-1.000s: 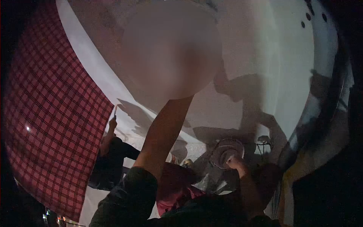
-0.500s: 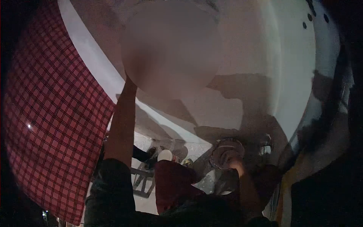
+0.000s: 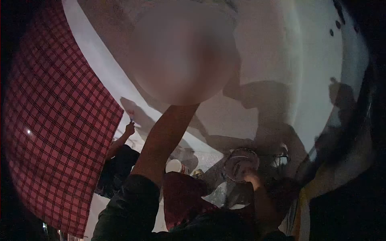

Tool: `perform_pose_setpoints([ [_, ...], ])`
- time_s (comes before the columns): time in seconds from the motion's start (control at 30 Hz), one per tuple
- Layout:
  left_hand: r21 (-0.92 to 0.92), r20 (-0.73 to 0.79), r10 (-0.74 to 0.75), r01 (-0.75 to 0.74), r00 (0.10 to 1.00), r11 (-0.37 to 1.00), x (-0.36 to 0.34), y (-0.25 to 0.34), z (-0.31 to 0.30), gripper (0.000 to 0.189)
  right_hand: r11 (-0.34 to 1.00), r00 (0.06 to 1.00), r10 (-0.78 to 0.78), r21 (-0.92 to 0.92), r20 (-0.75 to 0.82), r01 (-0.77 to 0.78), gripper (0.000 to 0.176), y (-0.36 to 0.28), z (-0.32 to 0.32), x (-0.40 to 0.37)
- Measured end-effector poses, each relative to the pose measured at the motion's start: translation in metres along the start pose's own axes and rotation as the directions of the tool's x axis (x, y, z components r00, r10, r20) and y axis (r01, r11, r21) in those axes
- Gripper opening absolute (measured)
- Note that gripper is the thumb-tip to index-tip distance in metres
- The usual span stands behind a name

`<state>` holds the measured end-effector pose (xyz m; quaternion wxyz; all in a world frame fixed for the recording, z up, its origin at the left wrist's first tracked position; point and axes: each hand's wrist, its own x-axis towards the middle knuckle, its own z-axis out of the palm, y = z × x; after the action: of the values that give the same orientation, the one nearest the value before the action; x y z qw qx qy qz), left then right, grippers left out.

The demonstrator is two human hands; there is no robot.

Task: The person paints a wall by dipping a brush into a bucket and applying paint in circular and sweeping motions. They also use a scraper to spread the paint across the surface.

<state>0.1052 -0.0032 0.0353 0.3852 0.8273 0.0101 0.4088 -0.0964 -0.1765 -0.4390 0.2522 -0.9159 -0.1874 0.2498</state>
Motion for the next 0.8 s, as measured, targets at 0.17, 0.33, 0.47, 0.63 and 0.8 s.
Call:
perform_pose_setpoints([
  [0.17,0.399,0.688,0.395,-0.772,0.609,0.494,-0.024,0.001,-0.038,0.044,1.0,1.0,0.001,-0.009,-0.008,-0.001,0.037,-0.001,0.01,0.007],
  [0.33,0.295,0.902,0.349,-0.952,0.252,-0.075,0.018,-0.061,-0.097,0.051,1.0,1.0,0.012,0.004,-0.005,-0.012,0.037,-0.004,0.005,0.003],
  [0.47,0.472,0.818,0.468,-0.856,0.336,-0.211,0.048,-0.071,-0.166,0.054,0.999,0.997,0.023,-0.038,-0.071,-0.026,0.036,-0.009,0.006,0.005],
  [0.63,0.82,0.453,0.275,-0.517,0.848,0.244,0.043,-0.074,-0.208,0.052,0.993,0.994,-0.017,0.12,0.108,0.004,0.051,-0.016,-0.017,0.001],
  [0.8,0.638,0.017,0.258,-0.209,0.966,0.741,0.01,-0.12,-0.163,0.052,0.983,0.97,-0.15,0.074,-0.193,0.166,0.035,0.015,0.041,0.028],
])
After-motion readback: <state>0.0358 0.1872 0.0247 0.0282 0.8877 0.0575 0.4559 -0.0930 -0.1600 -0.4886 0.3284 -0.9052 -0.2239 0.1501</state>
